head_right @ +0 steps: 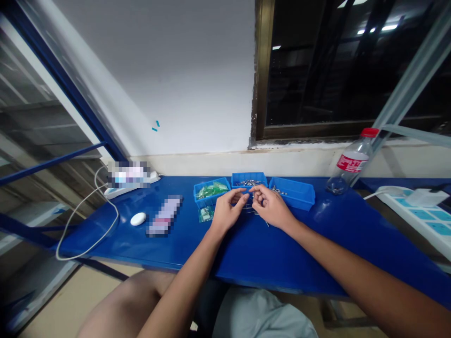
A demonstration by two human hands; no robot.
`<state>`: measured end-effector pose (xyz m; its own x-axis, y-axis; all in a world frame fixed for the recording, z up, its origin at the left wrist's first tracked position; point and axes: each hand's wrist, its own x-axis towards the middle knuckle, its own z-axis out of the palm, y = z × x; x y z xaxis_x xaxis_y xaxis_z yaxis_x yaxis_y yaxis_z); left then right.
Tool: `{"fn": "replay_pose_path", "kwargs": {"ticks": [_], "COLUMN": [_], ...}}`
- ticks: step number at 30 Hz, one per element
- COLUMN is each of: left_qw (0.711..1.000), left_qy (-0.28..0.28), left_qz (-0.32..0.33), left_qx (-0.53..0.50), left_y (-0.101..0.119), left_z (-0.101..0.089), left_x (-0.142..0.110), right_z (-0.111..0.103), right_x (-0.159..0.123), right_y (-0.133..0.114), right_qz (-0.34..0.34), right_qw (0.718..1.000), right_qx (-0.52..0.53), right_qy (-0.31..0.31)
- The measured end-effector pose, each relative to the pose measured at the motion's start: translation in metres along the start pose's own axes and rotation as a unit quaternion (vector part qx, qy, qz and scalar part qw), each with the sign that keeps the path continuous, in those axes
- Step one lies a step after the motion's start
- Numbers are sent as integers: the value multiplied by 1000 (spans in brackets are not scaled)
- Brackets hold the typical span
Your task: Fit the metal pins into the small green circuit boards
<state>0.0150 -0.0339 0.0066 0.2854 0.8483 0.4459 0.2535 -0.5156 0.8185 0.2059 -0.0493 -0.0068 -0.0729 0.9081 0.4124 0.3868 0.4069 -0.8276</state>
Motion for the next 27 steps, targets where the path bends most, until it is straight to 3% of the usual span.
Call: {"fn": "replay_pose_path", "kwargs": {"ticks": [4,12,21,27], "left_qw": [998,998,993,988], "left_qy": [-45,-19,-76,-93], "left_qz": [-40,-26,33,44], "left_qx": [-4,-57,85,115], "left_y": [-4,-9,-15,-14], "left_z": [1,3,0,-1], "left_x": [-1,0,-3,-3], "right_z": [-3,0,-4,-4], "right_x": [0,1,0,1], "right_y": [1,4,0,1], "right_qz": [1,-20,-2,-11], "right_qw": [998,997,992,992], "right_qx": [-53,-80,-114,-118], "right_qy": [25,-6,-44,-36]}}
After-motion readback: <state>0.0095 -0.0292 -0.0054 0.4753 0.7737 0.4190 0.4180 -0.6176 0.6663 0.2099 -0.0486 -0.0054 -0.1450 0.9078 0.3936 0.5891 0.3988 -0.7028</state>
